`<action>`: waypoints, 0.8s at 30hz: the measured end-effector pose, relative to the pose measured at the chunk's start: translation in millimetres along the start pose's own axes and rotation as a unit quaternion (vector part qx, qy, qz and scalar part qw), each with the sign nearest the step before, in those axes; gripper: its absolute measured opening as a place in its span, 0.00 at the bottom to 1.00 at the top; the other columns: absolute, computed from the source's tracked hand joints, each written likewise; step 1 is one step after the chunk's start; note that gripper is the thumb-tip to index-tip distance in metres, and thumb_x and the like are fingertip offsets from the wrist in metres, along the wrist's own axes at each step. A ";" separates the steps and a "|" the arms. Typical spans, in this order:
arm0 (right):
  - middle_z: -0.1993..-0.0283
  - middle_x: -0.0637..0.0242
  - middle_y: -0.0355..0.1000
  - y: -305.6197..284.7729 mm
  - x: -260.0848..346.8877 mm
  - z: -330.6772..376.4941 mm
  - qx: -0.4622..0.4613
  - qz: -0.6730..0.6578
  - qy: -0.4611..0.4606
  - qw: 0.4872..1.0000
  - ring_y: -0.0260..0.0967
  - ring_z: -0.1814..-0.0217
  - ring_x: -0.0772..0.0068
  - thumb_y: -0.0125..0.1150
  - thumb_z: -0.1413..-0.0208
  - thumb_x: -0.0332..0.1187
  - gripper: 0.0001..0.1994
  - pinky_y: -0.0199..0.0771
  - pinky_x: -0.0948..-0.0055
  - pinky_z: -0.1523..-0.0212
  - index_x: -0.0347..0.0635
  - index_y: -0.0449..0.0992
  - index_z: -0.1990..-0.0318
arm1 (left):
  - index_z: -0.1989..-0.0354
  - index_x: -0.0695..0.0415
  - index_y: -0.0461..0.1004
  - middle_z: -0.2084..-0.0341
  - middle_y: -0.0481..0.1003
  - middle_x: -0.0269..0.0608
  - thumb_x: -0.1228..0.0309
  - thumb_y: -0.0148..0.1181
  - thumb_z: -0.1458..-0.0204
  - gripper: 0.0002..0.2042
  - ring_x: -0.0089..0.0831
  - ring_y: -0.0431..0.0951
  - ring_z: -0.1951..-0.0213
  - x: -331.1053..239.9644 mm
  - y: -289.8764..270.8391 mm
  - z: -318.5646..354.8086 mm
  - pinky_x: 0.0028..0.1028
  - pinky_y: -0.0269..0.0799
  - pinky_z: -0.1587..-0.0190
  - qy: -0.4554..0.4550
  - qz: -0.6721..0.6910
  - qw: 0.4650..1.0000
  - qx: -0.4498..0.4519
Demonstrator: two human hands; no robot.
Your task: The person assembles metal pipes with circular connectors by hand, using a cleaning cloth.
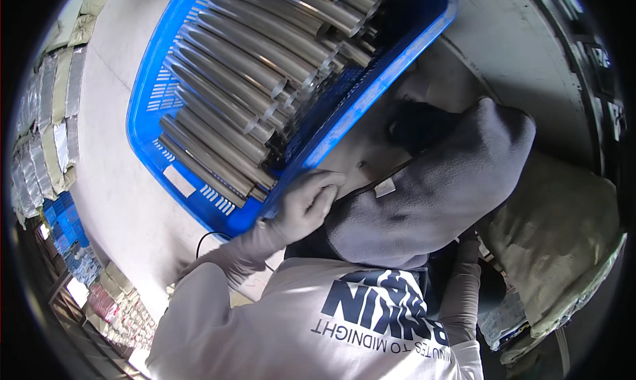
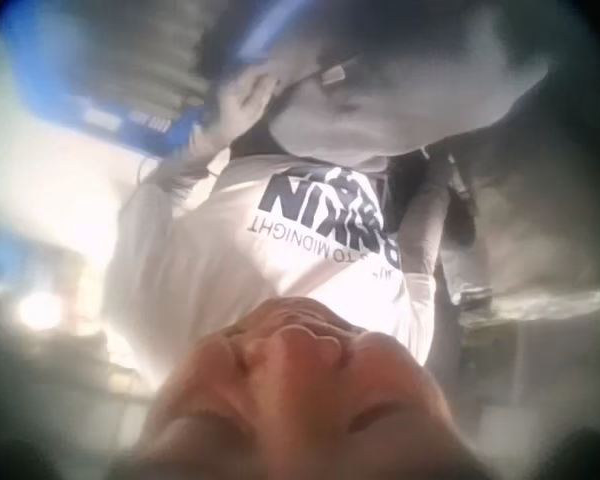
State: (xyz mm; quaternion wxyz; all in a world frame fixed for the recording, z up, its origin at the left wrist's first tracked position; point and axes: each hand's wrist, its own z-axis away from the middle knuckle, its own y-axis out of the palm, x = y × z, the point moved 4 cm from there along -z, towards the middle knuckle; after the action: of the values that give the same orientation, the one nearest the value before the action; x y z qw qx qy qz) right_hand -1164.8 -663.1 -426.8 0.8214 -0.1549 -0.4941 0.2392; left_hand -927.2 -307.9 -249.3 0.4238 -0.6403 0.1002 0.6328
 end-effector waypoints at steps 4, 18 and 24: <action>0.35 0.47 0.75 -12.3 0.8 21.9 -0.063 0.048 0.035 0.996 0.73 0.32 0.47 0.58 0.31 0.33 0.21 0.72 0.53 0.33 0.34 0.75 0.35 | 0.37 0.65 0.76 0.48 0.80 0.47 0.73 0.57 0.29 0.16 0.26 0.80 0.53 97.2 88.5 -9.8 0.26 0.74 0.50 -0.256 0.164 0.953 0.008; 0.42 0.45 0.80 -12.7 12.3 104.0 -0.161 0.092 0.083 0.979 0.77 0.38 0.44 0.61 0.33 0.34 0.19 0.75 0.52 0.36 0.31 0.77 0.40 | 0.39 0.48 0.82 0.43 0.81 0.58 0.67 0.67 0.42 0.20 0.50 0.82 0.45 412.2 238.5 2.3 0.43 0.76 0.40 -0.176 -0.356 0.904 0.156; 0.44 0.46 0.80 0.8 13.0 116.7 -0.182 0.153 0.056 0.970 0.77 0.38 0.45 0.58 0.34 0.30 0.17 0.74 0.51 0.36 0.32 0.78 0.41 | 0.39 0.50 0.82 0.42 0.80 0.59 0.66 0.67 0.41 0.20 0.49 0.81 0.43 420.2 259.0 -41.9 0.42 0.75 0.39 -0.090 -0.349 0.916 0.176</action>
State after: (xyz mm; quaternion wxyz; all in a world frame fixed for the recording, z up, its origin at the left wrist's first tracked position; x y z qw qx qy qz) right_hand -1263.2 -653.2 -363.5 0.7596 -0.3886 -0.4528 0.2586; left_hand -993.7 -325.4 -739.8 0.7309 -0.4898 -0.0588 0.4715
